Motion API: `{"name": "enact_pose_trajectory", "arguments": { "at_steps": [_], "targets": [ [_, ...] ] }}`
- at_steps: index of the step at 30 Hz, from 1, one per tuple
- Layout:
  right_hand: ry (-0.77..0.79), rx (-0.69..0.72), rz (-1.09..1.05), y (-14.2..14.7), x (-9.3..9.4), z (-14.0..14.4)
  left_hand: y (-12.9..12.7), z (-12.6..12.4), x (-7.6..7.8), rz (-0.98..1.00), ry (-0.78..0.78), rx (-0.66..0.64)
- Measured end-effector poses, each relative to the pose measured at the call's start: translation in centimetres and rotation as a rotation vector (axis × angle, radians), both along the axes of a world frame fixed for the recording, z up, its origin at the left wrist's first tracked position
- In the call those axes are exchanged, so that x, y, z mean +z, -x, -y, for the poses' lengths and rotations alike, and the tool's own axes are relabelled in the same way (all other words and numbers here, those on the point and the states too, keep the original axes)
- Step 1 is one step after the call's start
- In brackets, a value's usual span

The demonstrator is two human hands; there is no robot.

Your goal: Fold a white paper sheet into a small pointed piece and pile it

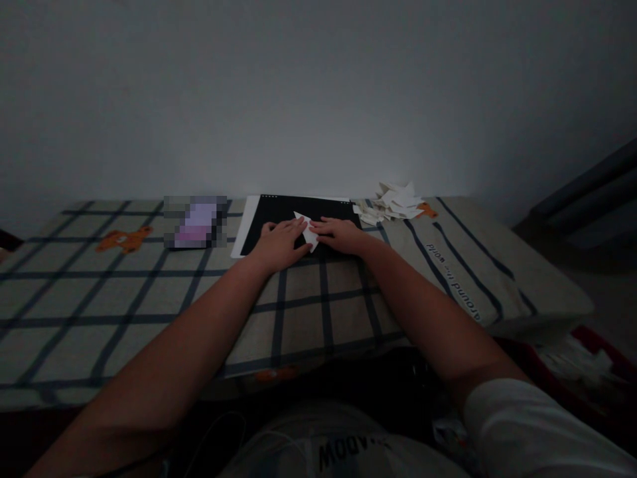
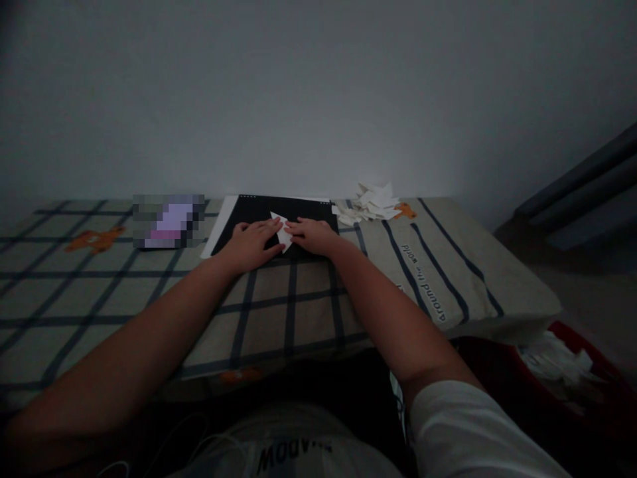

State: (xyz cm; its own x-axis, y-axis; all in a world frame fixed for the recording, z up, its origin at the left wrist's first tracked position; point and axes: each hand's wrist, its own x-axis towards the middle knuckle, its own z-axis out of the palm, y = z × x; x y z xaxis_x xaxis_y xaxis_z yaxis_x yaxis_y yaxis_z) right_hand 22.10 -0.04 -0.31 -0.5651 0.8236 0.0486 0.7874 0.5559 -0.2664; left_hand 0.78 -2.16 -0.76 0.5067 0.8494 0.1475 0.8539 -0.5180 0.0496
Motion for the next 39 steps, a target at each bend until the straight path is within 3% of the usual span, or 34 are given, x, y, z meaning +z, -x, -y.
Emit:
{"name": "enact_pose_trajectory", "arguments": {
  "at_steps": [14, 19, 26, 30, 34, 39],
  "targets": [
    [-0.003, 0.044, -0.014, -0.2, 0.3, 0.7, 0.1, 0.0, 0.0, 0.015, 0.015, -0.004],
    [-0.038, 0.085, -0.135, -0.5, 0.2, 0.5, 0.2, 0.2, 0.0, 0.003, 0.01, -0.004],
    [-0.171, -0.158, -0.116, 0.5, 0.1, 0.6, 0.2, 0.7, 0.4, -0.052, -0.033, -0.001],
    [-0.156, -0.2, -0.111, 0.9, 0.1, 0.8, 0.2, 0.9, 0.5, -0.061, -0.037, 0.026],
    [-0.11, -0.22, -0.274, 1.2, -0.2, 0.4, 0.1, 1.0, 0.4, -0.042, -0.032, 0.013],
    [0.06, -0.307, -0.563, 1.6, -0.2, 0.2, -0.1, 0.8, 0.6, 0.049, -0.045, -0.021]
  ]
}}
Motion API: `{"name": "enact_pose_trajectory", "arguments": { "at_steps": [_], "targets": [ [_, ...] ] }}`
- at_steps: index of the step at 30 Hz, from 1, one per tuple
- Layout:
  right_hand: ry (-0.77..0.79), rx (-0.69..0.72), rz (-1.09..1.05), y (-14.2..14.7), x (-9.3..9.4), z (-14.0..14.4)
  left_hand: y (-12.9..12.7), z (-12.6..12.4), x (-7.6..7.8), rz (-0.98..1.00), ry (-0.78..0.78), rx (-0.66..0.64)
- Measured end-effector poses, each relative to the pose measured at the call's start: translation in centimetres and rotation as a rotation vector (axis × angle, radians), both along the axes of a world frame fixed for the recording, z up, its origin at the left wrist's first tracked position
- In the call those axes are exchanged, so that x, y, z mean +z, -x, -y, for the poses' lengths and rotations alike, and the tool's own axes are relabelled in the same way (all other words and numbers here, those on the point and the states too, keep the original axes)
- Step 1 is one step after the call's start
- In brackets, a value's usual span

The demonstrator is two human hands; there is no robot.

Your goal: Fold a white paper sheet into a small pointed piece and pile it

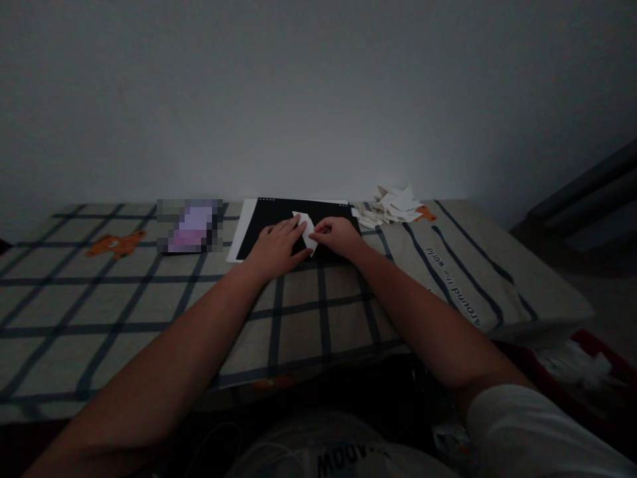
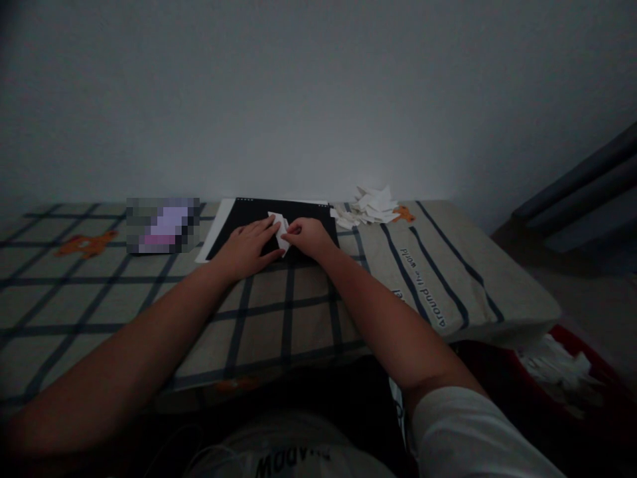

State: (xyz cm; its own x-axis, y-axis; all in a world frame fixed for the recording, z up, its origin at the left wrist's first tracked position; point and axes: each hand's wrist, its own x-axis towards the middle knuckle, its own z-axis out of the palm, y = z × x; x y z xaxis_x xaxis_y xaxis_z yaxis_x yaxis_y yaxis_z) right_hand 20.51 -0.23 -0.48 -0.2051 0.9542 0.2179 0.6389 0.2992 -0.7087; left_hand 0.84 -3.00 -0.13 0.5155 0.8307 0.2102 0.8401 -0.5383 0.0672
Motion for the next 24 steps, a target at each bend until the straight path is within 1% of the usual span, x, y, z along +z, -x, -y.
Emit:
{"name": "enact_pose_trajectory", "arguments": {
  "at_steps": [2, 4, 6, 8, 11, 13, 15, 18, 20, 24],
  "targets": [
    [0.015, -0.026, -0.077, -0.1, 0.2, 0.0, 0.0, -0.1, 0.4, 0.105, -0.023, -0.016],
    [0.029, -0.055, -0.174, -0.3, 0.5, 0.0, 0.2, -0.3, 0.7, 0.309, -0.076, -0.001],
    [0.068, -0.073, -0.311, -0.4, 0.7, 0.0, 0.5, -0.7, 0.9, 0.545, -0.117, 0.061],
    [0.135, -0.067, -0.459, -0.5, 0.8, 0.0, 0.8, -1.2, 0.7, 0.729, -0.099, 0.146],
    [0.263, 0.004, -0.657, -0.3, 0.9, 0.1, 0.9, -2.0, 0.0, 0.931, 0.038, 0.214],
    [0.341, 0.088, -0.772, -0.1, 0.9, 0.2, 0.8, -2.4, -0.2, 1.085, 0.217, 0.196],
    [0.418, 0.184, -0.859, 0.1, 1.1, 0.4, 0.6, -2.3, -0.2, 1.212, 0.422, 0.105],
    [0.497, 0.277, -0.919, 0.4, 1.3, 0.8, 0.3, -1.8, 0.3, 1.311, 0.687, -0.084],
    [0.514, 0.297, -0.921, 0.4, 1.3, 0.9, 0.3, -1.6, 0.6, 1.354, 0.755, -0.138],
    [0.496, 0.29, -0.916, 0.3, 1.1, 0.9, 0.6, -1.8, 0.5, 1.405, 0.744, -0.118]
  ]
}}
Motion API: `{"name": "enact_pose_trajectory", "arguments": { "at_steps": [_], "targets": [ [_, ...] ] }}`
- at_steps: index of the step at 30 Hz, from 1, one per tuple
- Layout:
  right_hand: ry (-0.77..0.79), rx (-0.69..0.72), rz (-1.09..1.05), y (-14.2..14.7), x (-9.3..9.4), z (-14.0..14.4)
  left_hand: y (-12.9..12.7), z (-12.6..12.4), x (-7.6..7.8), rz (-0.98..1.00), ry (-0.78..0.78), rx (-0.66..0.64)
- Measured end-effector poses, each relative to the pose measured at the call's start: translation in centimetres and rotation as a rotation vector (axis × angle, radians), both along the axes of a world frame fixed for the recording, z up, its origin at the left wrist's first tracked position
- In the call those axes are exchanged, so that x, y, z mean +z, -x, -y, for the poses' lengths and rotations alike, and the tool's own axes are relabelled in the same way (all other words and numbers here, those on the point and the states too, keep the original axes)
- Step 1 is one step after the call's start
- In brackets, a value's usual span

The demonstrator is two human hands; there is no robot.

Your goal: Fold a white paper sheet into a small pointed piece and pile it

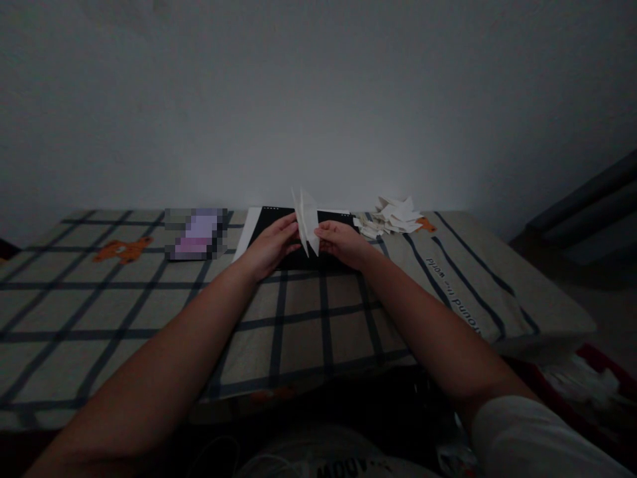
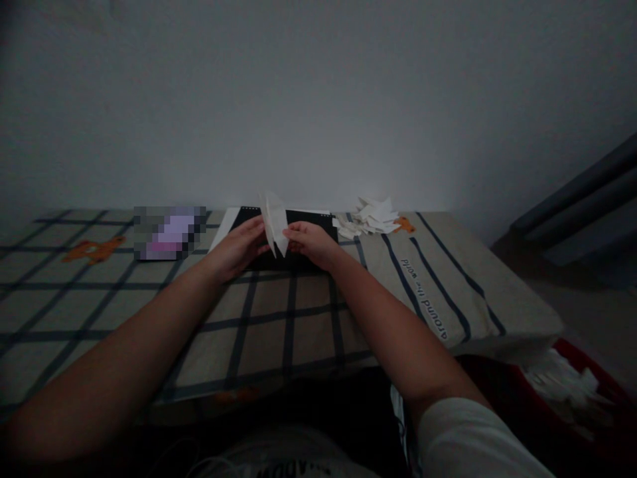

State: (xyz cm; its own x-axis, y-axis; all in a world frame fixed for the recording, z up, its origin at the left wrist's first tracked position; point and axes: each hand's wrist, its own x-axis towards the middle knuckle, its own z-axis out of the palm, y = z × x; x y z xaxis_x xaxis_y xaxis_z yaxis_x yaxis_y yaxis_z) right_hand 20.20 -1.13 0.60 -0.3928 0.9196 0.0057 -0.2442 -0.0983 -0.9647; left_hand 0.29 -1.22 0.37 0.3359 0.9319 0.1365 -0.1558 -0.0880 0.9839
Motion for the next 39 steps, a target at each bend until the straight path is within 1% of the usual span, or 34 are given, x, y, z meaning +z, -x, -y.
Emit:
{"name": "enact_pose_trajectory", "arguments": {
  "at_steps": [3, 8, 12, 14, 19, 23, 28, 29, 31, 34, 36, 39],
  "targets": [
    [-0.024, -0.05, 0.042, -0.1, -0.3, -0.3, 0.1, -0.4, -0.2, 0.013, 0.007, 0.07],
    [-0.119, -0.121, 0.221, 0.1, -0.4, -0.5, 0.0, -0.3, -0.3, 0.025, 0.073, 0.16],
    [-0.192, -0.101, 0.273, 0.2, -0.4, -0.2, 0.0, -0.2, -0.5, -0.046, 0.045, 0.271],
    [-0.204, -0.09, 0.294, 0.1, -0.4, -0.1, 0.0, -0.2, -0.5, -0.088, 0.011, 0.299],
    [-0.201, -0.1, 0.351, 0.1, -0.7, -0.2, -0.1, 0.0, -0.3, -0.137, -0.028, 0.228],
    [-0.221, -0.1, 0.35, 0.1, -0.6, -0.3, -0.2, 0.3, -0.1, -0.141, -0.012, 0.177],
    [-0.292, -0.21, 0.306, -0.2, -0.1, -0.2, -0.1, 0.6, 0.2, -0.237, 0.021, 0.106],
    [-0.284, -0.232, 0.321, -0.2, 0.0, -0.2, -0.1, 0.6, 0.3, -0.26, 0.021, 0.116],
    [-0.249, -0.268, 0.368, -0.4, 0.1, -0.2, 0.0, 0.5, 0.5, -0.305, 0.015, 0.179],
    [-0.209, -0.281, 0.445, -0.5, 0.3, -0.1, 0.2, 0.4, 0.6, -0.377, -0.016, 0.26],
    [-0.224, -0.284, 0.489, -0.6, 0.3, -0.1, 0.4, 0.3, 0.5, -0.404, -0.042, 0.264],
    [-0.293, -0.304, 0.551, -1.0, 0.2, -0.3, 0.5, 0.1, 0.2, -0.435, -0.086, 0.249]
  ]
}}
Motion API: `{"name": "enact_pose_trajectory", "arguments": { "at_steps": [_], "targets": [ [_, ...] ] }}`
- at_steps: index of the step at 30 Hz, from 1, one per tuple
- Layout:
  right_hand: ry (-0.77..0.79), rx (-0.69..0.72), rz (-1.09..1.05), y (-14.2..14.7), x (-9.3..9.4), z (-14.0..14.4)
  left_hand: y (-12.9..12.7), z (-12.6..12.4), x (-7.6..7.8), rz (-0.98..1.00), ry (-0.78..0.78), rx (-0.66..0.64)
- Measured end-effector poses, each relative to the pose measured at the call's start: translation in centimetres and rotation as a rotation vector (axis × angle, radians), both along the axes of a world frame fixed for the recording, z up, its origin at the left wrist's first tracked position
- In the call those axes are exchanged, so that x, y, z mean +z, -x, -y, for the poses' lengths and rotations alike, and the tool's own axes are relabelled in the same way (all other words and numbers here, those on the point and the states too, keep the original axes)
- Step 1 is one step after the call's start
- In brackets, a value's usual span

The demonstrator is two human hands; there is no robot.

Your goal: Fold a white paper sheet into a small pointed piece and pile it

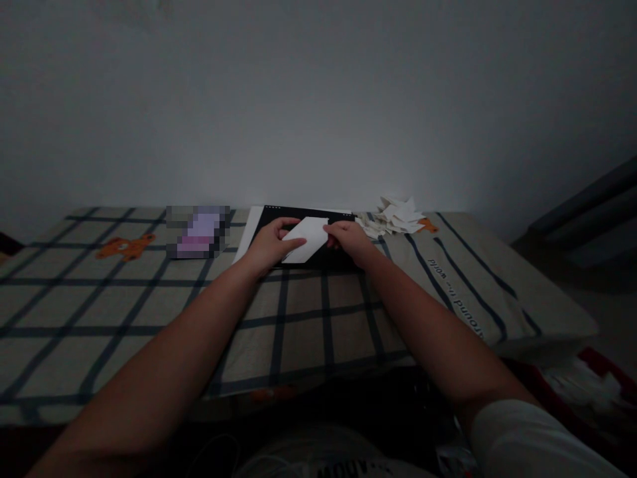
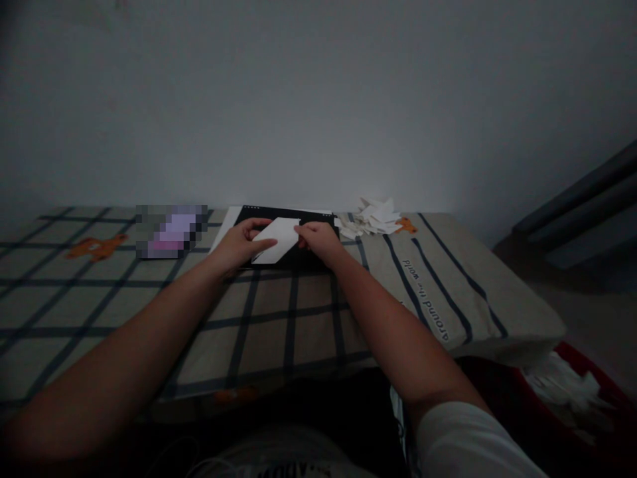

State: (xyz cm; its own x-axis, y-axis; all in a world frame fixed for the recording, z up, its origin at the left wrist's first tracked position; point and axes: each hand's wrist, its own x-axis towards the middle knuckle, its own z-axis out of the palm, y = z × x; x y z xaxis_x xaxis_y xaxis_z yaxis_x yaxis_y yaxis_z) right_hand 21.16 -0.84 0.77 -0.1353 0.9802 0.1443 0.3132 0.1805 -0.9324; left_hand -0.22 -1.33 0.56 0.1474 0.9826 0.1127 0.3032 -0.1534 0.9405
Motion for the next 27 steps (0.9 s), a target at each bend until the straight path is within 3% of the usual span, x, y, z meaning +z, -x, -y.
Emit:
{"name": "enact_pose_trajectory", "arguments": {
  "at_steps": [6, 10, 14, 17, 23, 27],
  "targets": [
    [-0.057, -0.051, 0.081, -0.5, -0.8, -1.1, 0.3, -0.6, -0.8, -0.037, -0.121, 0.028],
    [-0.293, -0.141, 0.153, -1.3, -0.9, -1.5, 0.5, -0.4, -0.5, -0.002, -0.064, -0.021],
    [-0.504, 0.088, 0.265, -1.9, -0.5, -0.9, 0.4, 0.2, 0.2, -0.054, -0.03, -0.097],
    [-0.489, 0.162, 0.287, -2.0, -0.4, -0.6, 0.4, 0.3, 0.4, -0.159, -0.085, -0.091],
    [-0.44, 0.15, 0.408, -1.8, -1.0, -1.3, 0.6, -0.3, -0.2, -0.26, -0.185, -0.062],
    [-0.345, 0.136, 0.441, -1.5, -0.8, -1.0, 1.0, -0.6, -0.3, -0.41, -0.383, -0.029]
  ]
}}
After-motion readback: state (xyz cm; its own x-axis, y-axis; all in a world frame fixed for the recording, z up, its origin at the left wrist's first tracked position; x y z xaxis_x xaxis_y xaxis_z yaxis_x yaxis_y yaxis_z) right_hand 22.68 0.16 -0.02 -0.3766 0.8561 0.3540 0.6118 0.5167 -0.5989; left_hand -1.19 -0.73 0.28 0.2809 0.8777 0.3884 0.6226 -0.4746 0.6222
